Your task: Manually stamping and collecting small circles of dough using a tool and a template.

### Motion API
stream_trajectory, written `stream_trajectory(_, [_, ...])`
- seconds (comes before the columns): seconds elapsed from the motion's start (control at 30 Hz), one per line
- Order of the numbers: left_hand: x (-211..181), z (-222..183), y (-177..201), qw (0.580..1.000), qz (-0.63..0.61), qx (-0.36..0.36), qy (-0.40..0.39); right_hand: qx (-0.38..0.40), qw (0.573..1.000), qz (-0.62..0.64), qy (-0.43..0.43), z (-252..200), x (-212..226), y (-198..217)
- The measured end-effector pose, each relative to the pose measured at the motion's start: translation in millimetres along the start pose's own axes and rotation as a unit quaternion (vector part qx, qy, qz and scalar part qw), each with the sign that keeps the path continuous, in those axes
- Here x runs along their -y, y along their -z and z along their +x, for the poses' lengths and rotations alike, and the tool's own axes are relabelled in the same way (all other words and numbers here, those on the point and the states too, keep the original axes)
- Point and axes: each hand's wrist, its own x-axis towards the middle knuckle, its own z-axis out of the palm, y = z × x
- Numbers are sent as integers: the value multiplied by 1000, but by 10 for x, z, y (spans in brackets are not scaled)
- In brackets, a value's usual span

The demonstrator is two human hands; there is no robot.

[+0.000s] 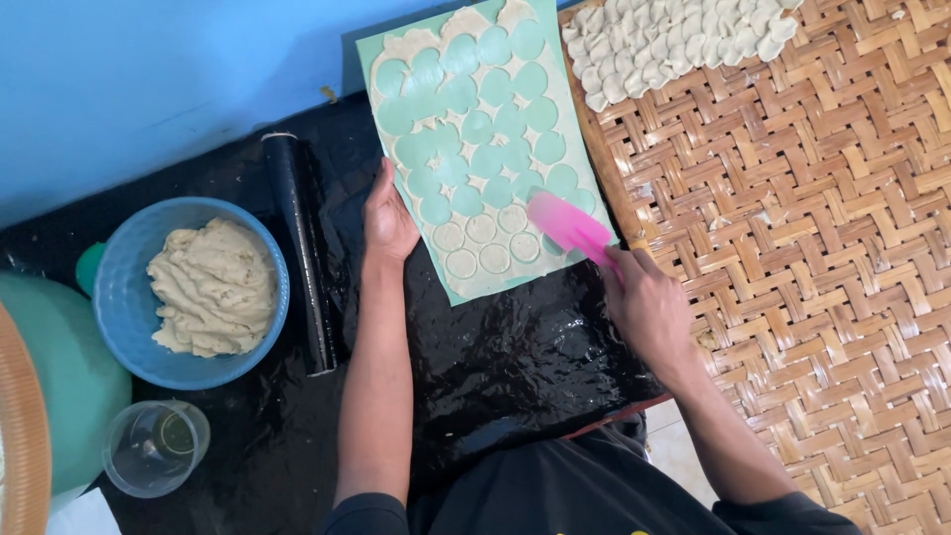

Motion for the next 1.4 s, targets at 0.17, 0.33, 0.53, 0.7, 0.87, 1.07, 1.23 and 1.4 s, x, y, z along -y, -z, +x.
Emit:
stream_trajectory(0.17, [13,7,15,1000,0,5,-1,14,999,36,24,47,-116,-76])
stream_trajectory(0.33, [8,-4,17,1000,-1,-3,-4,4,998,50,34,98,-272,-218])
stream_trajectory(0.53, [-12,-2,-21,1000,0,-1,1,142,962,204,-110,172,-414,-271])
stream_trajectory(0.7, [-1,8,24,1000,5,-3,1,144,894,410,-112,207,-717,-319])
stream_trajectory(0.87, [-14,-18,-40,1000,8,5,12,49,900,392,-183,536,-1096,-36])
stream_trajectory(1.07, [-30,-32,-72,1000,10,9,15,-136,918,344,-142,1276,-2043,190])
stream_trajectory(1.23, [-38,-39,-107,1000,3,15,11,-238,928,254,-128,1834,-2839,204])
stream_trajectory(1.4, [-40,-23,-70,1000,6,5,8,-256,923,223,-179,2001,-2860,328])
